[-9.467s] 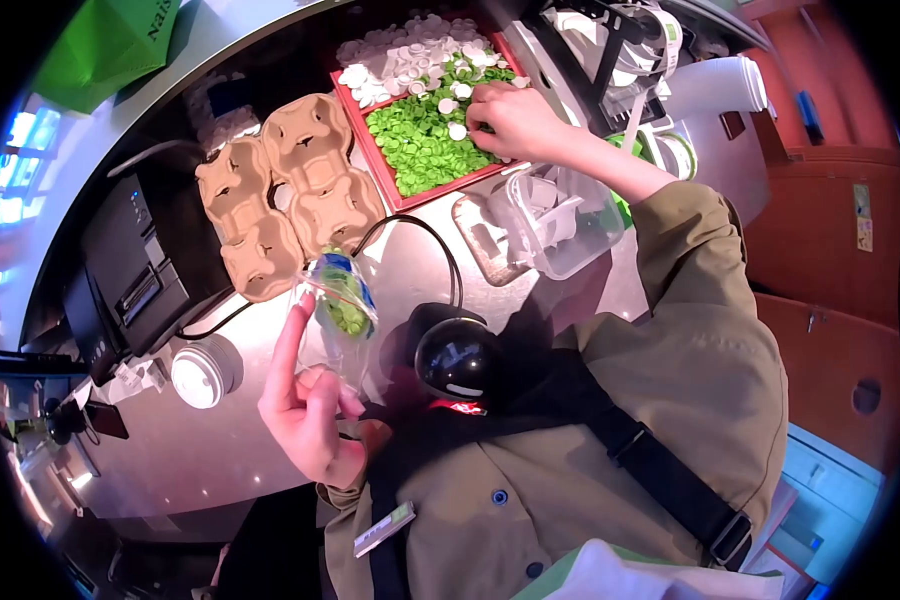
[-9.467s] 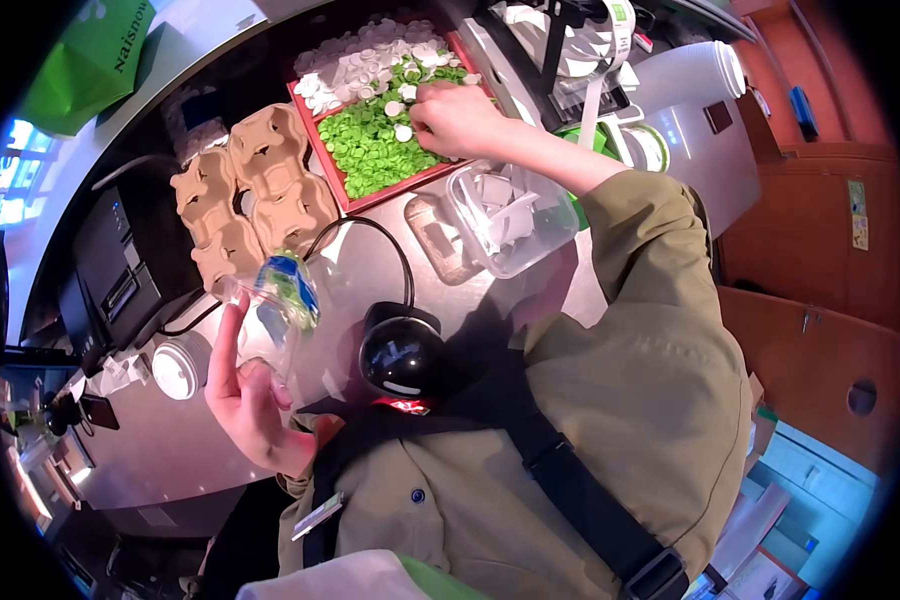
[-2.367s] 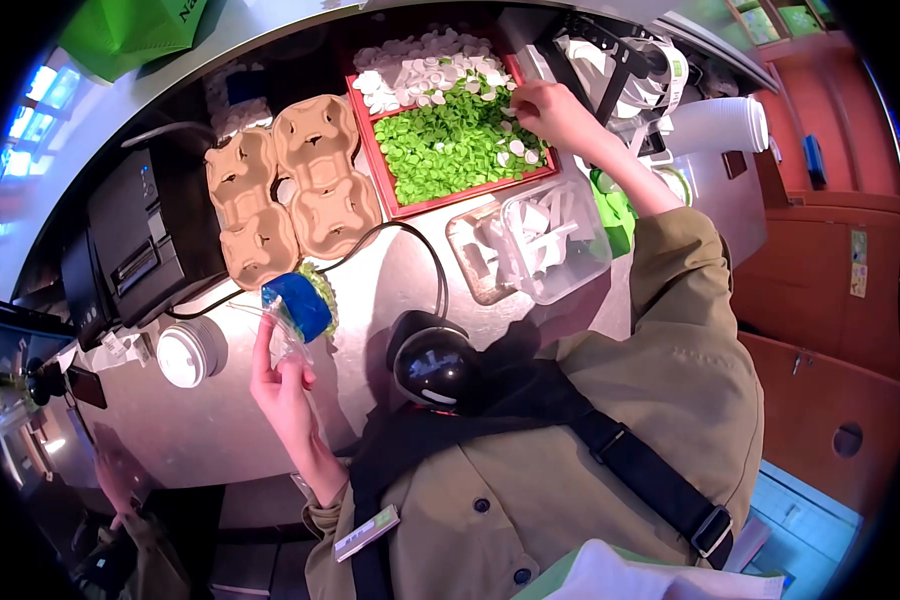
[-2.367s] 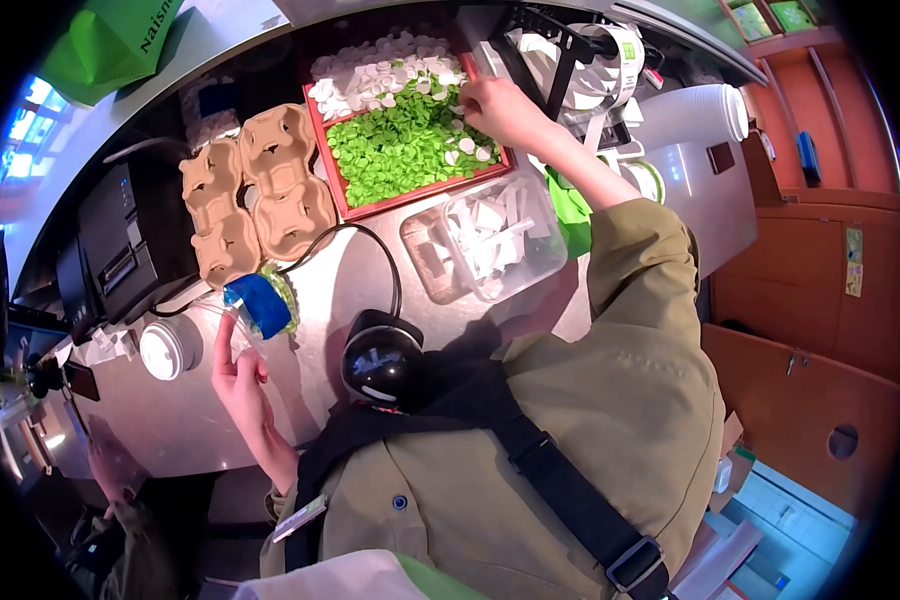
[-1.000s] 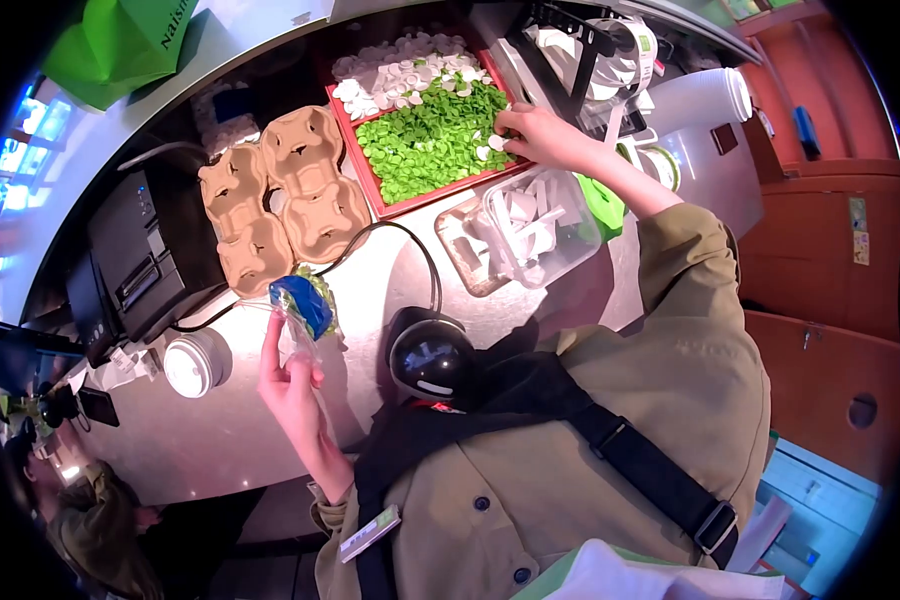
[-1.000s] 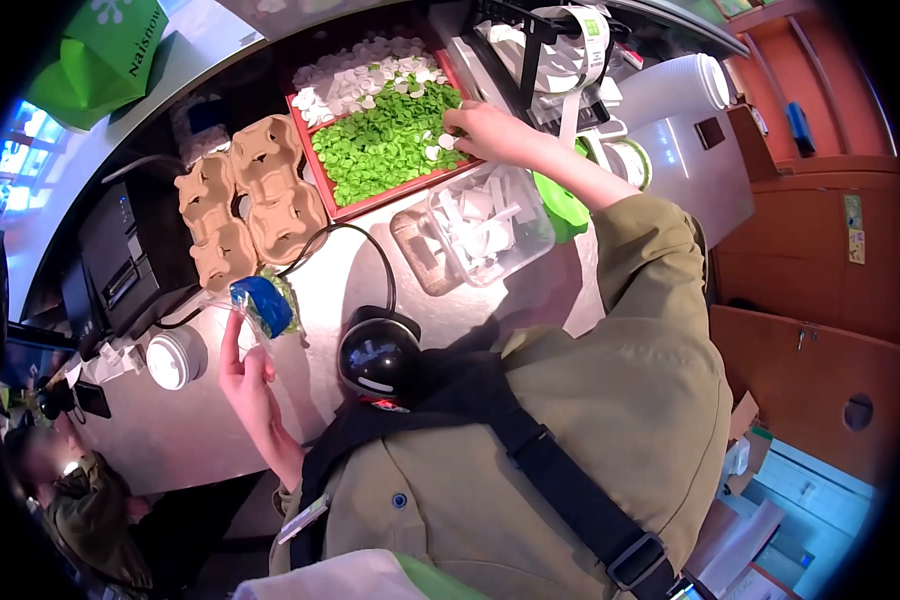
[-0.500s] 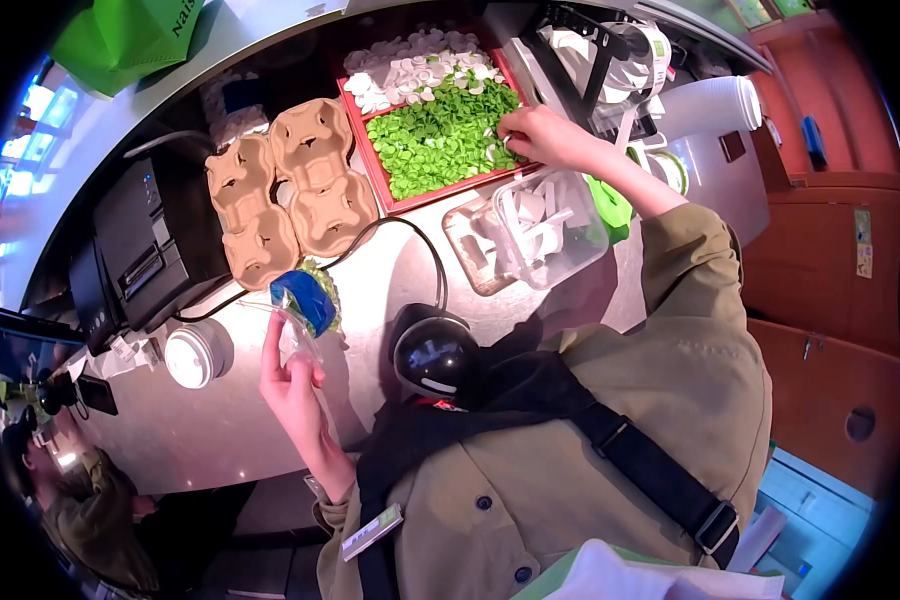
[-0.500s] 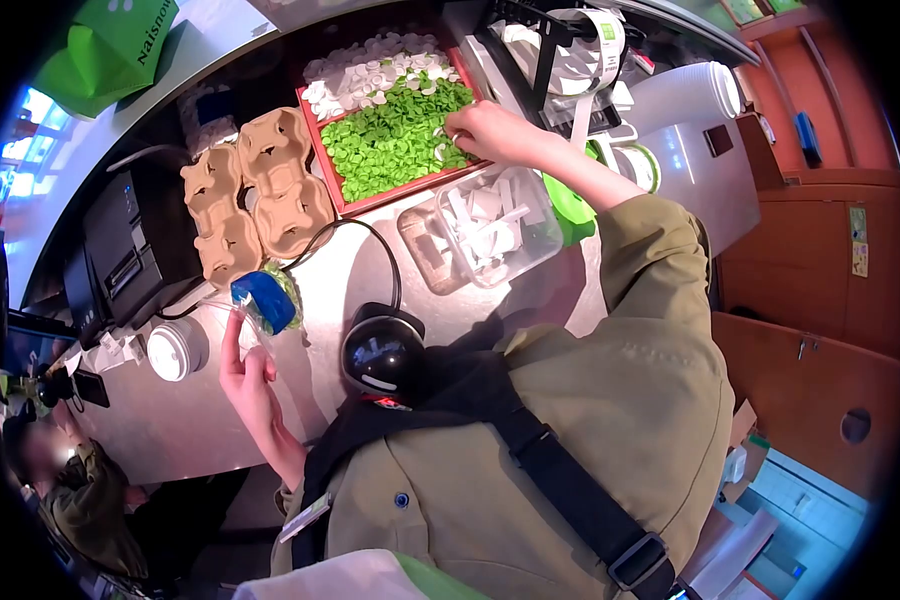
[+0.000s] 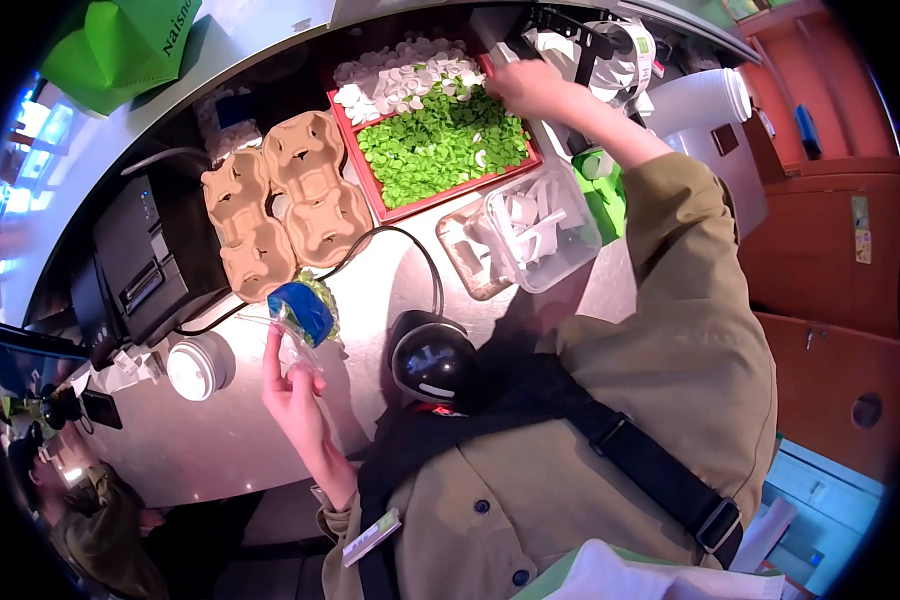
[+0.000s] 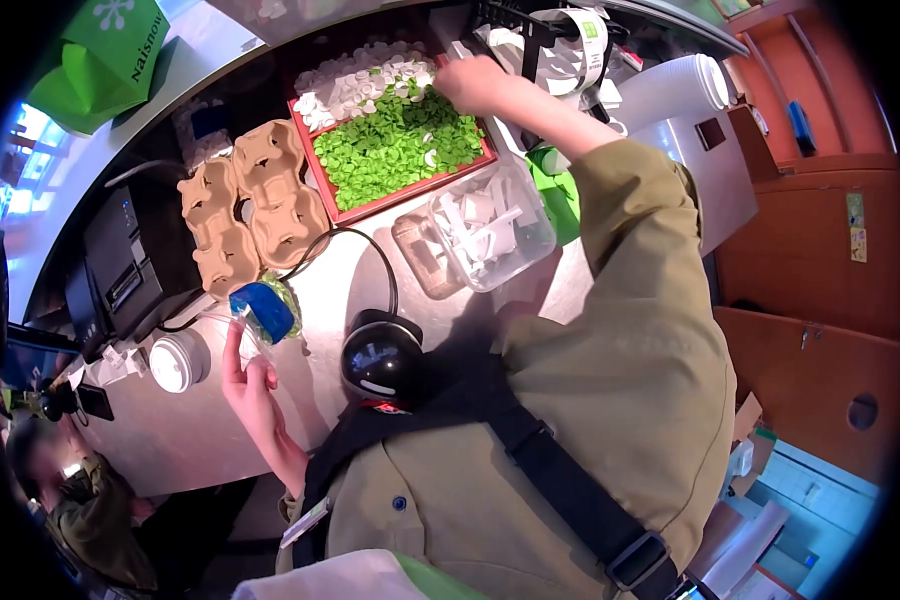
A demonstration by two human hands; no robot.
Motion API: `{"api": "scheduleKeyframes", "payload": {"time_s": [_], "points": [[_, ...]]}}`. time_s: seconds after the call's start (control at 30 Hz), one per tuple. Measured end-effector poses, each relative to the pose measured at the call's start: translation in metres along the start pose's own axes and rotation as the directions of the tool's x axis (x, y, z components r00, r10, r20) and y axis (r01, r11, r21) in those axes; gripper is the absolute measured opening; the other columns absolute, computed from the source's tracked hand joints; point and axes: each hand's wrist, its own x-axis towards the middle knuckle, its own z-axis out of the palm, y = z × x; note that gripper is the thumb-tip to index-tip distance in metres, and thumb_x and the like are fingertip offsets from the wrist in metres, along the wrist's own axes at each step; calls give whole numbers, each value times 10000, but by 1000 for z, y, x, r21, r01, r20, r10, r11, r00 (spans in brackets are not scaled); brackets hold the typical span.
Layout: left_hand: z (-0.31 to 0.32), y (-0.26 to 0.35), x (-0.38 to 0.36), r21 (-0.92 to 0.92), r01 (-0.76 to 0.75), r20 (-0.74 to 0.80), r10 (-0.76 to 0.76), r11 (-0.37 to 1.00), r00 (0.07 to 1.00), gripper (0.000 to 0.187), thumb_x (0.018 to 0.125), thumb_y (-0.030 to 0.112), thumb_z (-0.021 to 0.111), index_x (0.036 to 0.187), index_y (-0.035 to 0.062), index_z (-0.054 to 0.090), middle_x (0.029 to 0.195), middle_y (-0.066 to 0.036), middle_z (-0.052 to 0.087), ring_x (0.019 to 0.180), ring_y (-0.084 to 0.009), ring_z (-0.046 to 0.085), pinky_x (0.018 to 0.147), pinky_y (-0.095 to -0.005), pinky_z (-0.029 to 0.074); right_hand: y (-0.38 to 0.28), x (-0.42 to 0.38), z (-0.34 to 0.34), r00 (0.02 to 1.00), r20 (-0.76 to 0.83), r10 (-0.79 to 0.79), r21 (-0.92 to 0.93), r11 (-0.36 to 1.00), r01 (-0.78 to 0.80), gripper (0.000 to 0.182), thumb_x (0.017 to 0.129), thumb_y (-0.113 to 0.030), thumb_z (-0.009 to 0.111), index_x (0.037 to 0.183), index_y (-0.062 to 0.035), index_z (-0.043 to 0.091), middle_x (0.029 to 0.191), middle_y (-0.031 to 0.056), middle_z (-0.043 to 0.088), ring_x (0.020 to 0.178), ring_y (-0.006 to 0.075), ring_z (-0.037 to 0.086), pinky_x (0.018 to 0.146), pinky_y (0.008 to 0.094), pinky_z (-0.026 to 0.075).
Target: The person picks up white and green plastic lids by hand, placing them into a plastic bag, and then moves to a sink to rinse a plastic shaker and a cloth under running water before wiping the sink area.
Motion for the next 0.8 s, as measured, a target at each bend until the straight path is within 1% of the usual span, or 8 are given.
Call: {"api": "scheduleKeyframes", "payload": {"time_s": [0.07, 0.17, 0.23, 0.33, 0.4, 0.53, 0.63, 0.8], "points": [[3, 0, 1, -2, 4, 8, -4, 1000, 1000, 529, 757, -47, 402, 1280, 22, 423, 586, 18, 462, 504, -38, 402, 493, -162, 331, 4, -4, 25, 1000, -12, -12, -58, 998, 11, 184, 715, -50, 523, 887, -51, 589, 843, 151, 613, 815, 318, 608, 692, 398, 494], [6, 4, 2, 11, 11, 34, -12, 1000, 999, 525, 757, -47, 396, 1277, 25, 428, 594, 19, 469, 505, -36, 404, 492, -159, 332, 12, -10, 36, 992, -89, -86, 32, 995, 89, 183, 716, -27, 515, 890, -28, 573, 845, 159, 610, 819, 316, 609, 691, 401, 492], [7, 6, 3, 35, 13, 37, -15, 999, 999, 523, 757, -46, 391, 1274, 25, 432, 603, 18, 477, 505, -35, 405, 489, -158, 332, 11, -9, 35, 994, -65, -82, 32, 996, 84, 165, 720, -22, 514, 876, -16, 568, 842, 161, 607, 822, 311, 610, 691, 404, 492], [4, 5, 3, 22, 15, 46, -16, 1000, 999, 520, 743, -52, 408, 1257, 15, 449, 786, -20, 572, 516, -32, 390, 474, -158, 313, 17, -7, 40, 979, -100, -180, -64, 983, 174, 178, 718, -29, 520, 888, -11, 567, 867, 139, 585, 799, 309, 610, 688, 406, 491], [2, 4, 3, 15, 14, 41, -15, 1000, 999, 521, 742, -53, 407, 1256, 16, 451, 740, -13, 555, 512, -33, 389, 473, -157, 309, 19, -6, 42, 961, -144, -234, -100, 970, 222, 195, 715, -35, 523, 904, -12, 568, 879, 128, 571, 782, 312, 609, 685, 408, 490], [3, 1, 1, 4, 9, 20, -9, 1000, 1000, 525, 738, -51, 409, 1257, 21, 453, 650, 4, 515, 507, -34, 387, 472, -154, 299, 25, -4, 42, 943, -166, -288, -38, 958, 285, 165, 695, -22, 530, 846, 8, 590, 914, 150, 545, 844, 306, 590, 715, 393, 477], [2, 0, 3, 13, 18, 18, -18, 1000, 1000, 528, 751, -43, 383, 1271, 26, 436, 602, 11, 485, 499, -32, 400, 481, -158, 329, 26, -7, 40, 939, -160, -305, -18, 952, 307, 131, 677, -11, 540, 792, 21, 594, 938, 157, 538, 871, 302, 577, 729, 388, 471], [3, -3, 7, 11, 25, 8, -26, 1000, 1000, 523, 755, -38, 387, 1268, 44, 446, 584, 14, 482, 491, -30, 392, 472, -151, 313, 27, -2, 42, 931, -196, -307, 15, 949, 316, 121, 674, -34, 564, 774, 27, 595, 898, 147, 551, 864, 303, 574, 740, 390, 470]]}}
